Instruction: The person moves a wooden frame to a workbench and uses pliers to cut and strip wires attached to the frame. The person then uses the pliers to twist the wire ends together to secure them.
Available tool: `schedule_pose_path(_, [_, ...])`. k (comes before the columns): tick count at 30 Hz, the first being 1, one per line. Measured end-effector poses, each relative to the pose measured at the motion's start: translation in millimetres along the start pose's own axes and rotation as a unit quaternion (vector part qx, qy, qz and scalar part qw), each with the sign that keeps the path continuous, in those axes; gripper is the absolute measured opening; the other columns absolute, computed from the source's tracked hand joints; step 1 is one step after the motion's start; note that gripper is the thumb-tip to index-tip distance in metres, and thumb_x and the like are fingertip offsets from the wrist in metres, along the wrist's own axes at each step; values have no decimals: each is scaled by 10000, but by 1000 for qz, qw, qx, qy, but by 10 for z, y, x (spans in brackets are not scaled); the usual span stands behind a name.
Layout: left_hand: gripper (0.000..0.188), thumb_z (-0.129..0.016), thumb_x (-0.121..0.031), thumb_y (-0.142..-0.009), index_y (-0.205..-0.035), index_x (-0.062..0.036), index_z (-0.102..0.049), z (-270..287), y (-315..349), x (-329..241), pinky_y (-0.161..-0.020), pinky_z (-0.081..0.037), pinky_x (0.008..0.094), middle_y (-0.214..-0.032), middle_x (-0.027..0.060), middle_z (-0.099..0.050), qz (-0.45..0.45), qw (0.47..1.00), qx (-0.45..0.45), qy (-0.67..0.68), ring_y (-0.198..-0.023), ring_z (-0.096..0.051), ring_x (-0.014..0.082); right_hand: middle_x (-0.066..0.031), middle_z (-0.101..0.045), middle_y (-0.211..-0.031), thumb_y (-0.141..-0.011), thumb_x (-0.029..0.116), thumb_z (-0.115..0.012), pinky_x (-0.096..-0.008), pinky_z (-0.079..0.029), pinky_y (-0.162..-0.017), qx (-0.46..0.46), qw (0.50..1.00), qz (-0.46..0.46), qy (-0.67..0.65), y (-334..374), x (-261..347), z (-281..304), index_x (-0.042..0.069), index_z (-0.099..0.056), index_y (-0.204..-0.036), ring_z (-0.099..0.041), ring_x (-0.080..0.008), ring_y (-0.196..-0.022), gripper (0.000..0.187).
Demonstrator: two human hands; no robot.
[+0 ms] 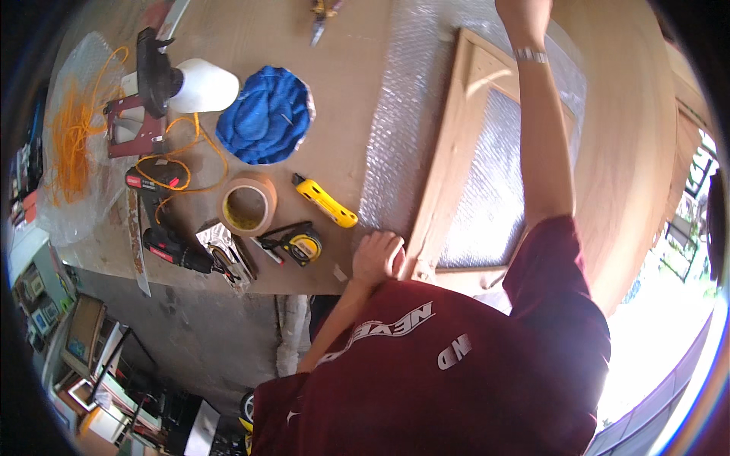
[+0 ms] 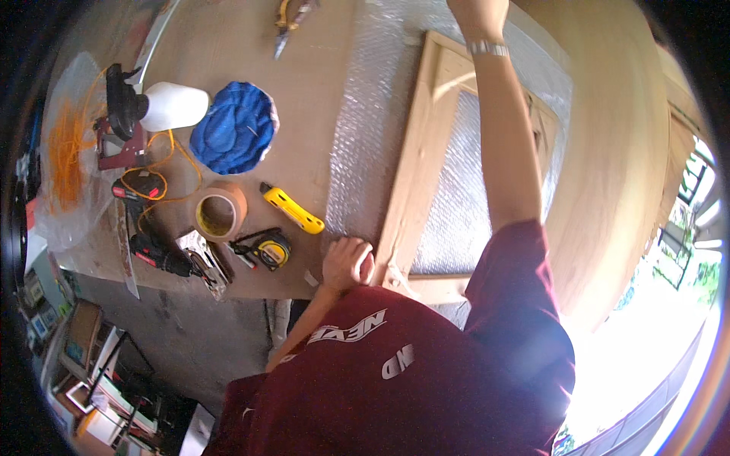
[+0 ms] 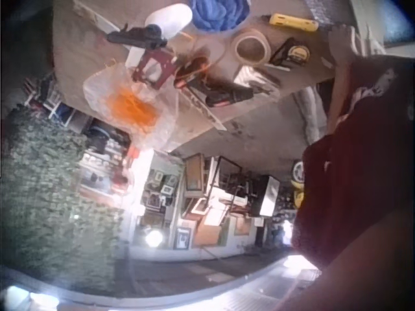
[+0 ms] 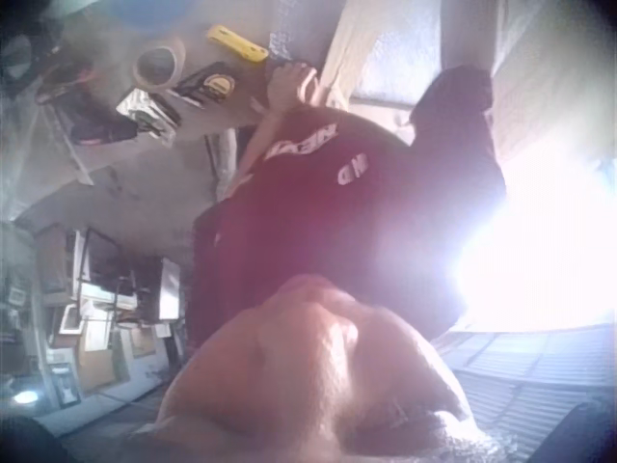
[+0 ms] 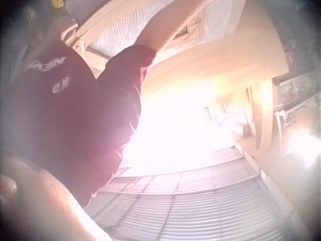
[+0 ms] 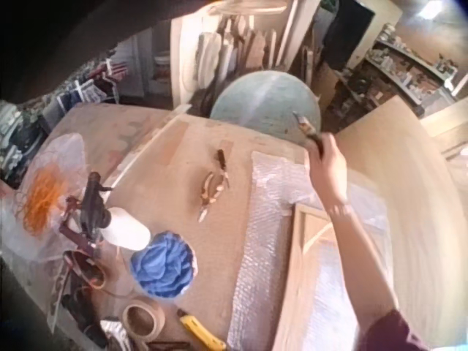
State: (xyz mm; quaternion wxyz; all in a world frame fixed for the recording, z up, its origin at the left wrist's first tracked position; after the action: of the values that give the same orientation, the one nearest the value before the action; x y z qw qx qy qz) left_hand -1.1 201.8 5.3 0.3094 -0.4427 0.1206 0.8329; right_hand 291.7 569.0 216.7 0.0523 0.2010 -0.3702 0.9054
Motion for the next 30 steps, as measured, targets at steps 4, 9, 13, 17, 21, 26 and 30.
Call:
schedule_pose_path(4, [153, -659, -204, -803, -924, -120, -624, 64, -82, -133, -723, -431, 433, -892, 64, -607, 3, 999, -23, -45, -805, -581, 284, 18, -556, -632, -971, 330, -700, -281, -420, -589, 158, 947, -280, -15, 1318, -121, 1303, 2, -732, -931, -495, -84, -618, 332])
schedule_pose_path(9, [125, -668, -194, -841, -933, -120, -628, 41, -50, -208, -719, -436, 460, -896, 78, -633, -23, 996, -47, -74, -819, -595, 315, -120, -631, -1131, -1020, 200, -618, -306, -453, -923, 183, 846, -414, -281, 3406, -20, 2526, -20, -621, -1186, -573, -158, -1072, 276])
schedule_pose_path(13, [119, -673, -191, -891, -961, -100, -643, -21, -67, -255, -752, -452, 461, -894, 96, -646, -47, 995, -41, -78, -834, -608, 329, -187, -651, -1257, -1017, 179, -600, -324, -435, -1036, -4, 645, -527, -553, 4479, 99, 3295, -4, -568, -1314, -591, -194, -1195, 350])
schedule_pose_path(17, [151, -625, -204, -1014, -1042, -71, -691, 21, 91, -120, -718, -480, 360, -900, 78, -670, 104, 993, -46, -22, -812, -624, 224, -138, -684, -1139, -1037, 208, -601, -334, -498, -897, 13, 680, -604, -415, 5336, -201, 3898, 5, -585, -1205, -645, -178, -1012, 264])
schedule_pose_path(21, [160, -617, -180, -1022, -1041, -38, -687, 45, 346, -377, -717, -493, 349, -941, 86, -681, 116, 987, -106, -37, -841, -644, 223, -105, -638, -952, -973, 226, -694, -327, -494, -696, 187, 781, -586, -104, 5885, -261, 4438, -11, -624, -964, -631, -217, -792, 248])
schedule_pose_path(26, [100, -628, -113, -995, -1008, -31, -685, -318, 539, -992, -763, -503, 369, -947, 110, -677, 38, 994, -73, -76, -892, -644, 266, -167, -563, -942, -909, 269, -760, -401, -495, -656, 195, 855, -480, 24, 6045, 92, 4594, -37, -620, -847, -603, -346, -738, 342])
schedule_pose_path(30, [54, -647, -71, -955, -977, -35, -680, -612, 306, -1322, -815, -498, 405, -963, 118, -670, -63, 995, -42, -71, -901, -640, 303, -142, -625, -892, -899, 311, -756, -421, -507, -626, 289, 877, -378, 68, 5978, 20, 4277, 28, -626, -841, -621, -339, -741, 316])
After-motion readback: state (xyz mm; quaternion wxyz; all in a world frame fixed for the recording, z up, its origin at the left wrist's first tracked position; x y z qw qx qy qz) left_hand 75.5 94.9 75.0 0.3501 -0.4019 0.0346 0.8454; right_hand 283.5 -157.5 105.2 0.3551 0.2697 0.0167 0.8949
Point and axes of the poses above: each hand's wrist, its own y-axis away from the middle knuckle, its own z-axis out of the back of the hand, x = y × z, the point moved 7 cm from there along -y, towards the middle knuckle
